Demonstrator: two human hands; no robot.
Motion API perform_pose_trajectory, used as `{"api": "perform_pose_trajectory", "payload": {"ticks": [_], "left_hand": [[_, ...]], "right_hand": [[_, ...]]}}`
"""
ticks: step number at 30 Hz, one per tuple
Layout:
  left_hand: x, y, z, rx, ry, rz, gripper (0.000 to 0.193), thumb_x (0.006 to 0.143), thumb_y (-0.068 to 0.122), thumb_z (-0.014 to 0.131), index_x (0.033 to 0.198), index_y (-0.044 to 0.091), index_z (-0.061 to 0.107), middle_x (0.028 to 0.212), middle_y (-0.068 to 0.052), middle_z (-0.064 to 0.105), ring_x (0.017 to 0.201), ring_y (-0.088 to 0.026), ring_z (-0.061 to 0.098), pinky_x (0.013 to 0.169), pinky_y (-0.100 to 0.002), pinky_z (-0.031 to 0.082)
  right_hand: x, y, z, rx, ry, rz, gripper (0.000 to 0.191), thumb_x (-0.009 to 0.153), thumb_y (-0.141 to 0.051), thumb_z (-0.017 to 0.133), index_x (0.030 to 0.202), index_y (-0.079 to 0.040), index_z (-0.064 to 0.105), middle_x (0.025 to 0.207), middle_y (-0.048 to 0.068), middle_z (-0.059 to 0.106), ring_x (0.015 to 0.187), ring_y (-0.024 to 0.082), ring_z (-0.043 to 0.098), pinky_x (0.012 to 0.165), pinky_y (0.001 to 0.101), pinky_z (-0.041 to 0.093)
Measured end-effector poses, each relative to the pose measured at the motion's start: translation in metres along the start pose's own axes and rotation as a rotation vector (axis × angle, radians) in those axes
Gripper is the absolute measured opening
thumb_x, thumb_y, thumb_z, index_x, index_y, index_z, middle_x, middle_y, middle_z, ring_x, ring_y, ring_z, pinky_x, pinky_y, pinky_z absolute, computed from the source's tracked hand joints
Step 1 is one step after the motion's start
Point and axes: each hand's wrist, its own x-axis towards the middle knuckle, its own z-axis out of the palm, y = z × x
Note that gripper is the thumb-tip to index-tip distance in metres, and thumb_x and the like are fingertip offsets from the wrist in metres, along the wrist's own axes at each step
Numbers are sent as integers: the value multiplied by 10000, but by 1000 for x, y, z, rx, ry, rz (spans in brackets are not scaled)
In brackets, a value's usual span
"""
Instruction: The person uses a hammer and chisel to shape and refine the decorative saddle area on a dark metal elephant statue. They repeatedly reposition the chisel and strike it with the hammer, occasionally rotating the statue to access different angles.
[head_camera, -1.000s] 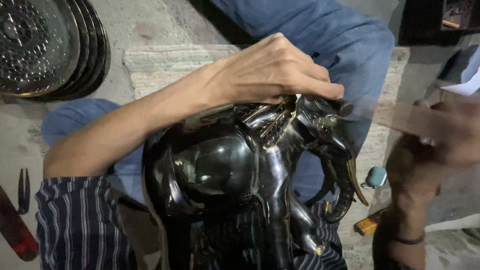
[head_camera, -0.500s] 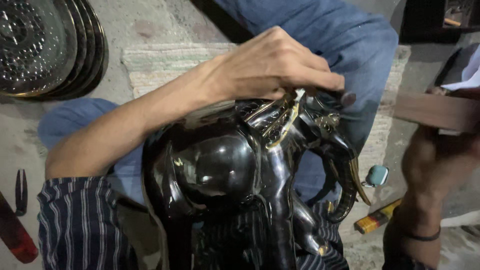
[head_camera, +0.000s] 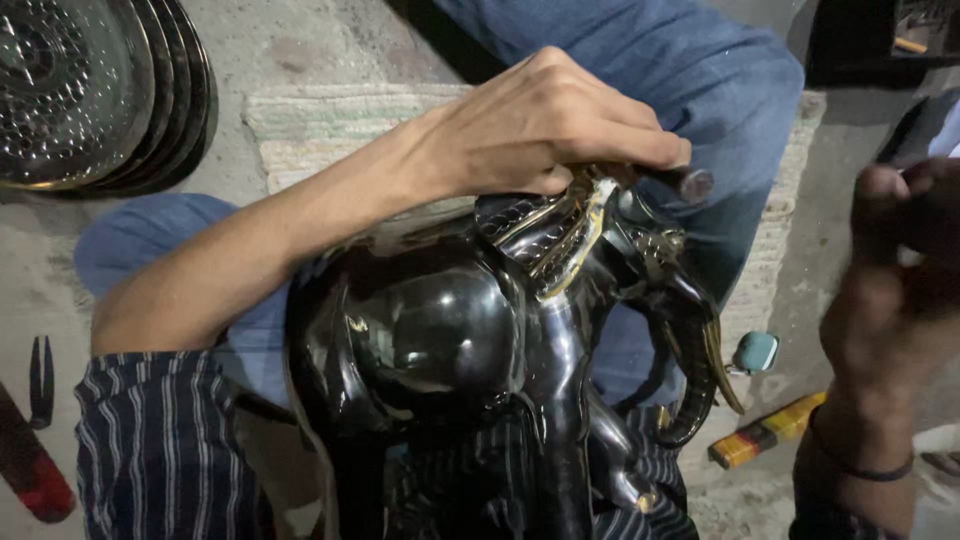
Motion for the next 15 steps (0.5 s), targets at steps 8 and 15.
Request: {"api": "perform_pose_trajectory", "payload": {"ticks": [8,15], "left_hand": [[-7,-8,6,-36,73,6,435,903,-105,685,1281,103,739,1119,-57,783,920,-194,772,830,-292,642],[-15,-13,6,-99,91,-16,462,897,-96,682,1323,79,710,1254,-113,749,1109,-247,767,996,-314,649]], "right_hand": [[6,4,0,7,-40,-16,89,1146,20,529,1221,-7,568,1148,132,577,966,233,583,874,279,484],[8,-2,-5,10,-126,173,127,1171,-51,495,1233,11,587,1062,120,609,889,219,588,799,268,454]]}}
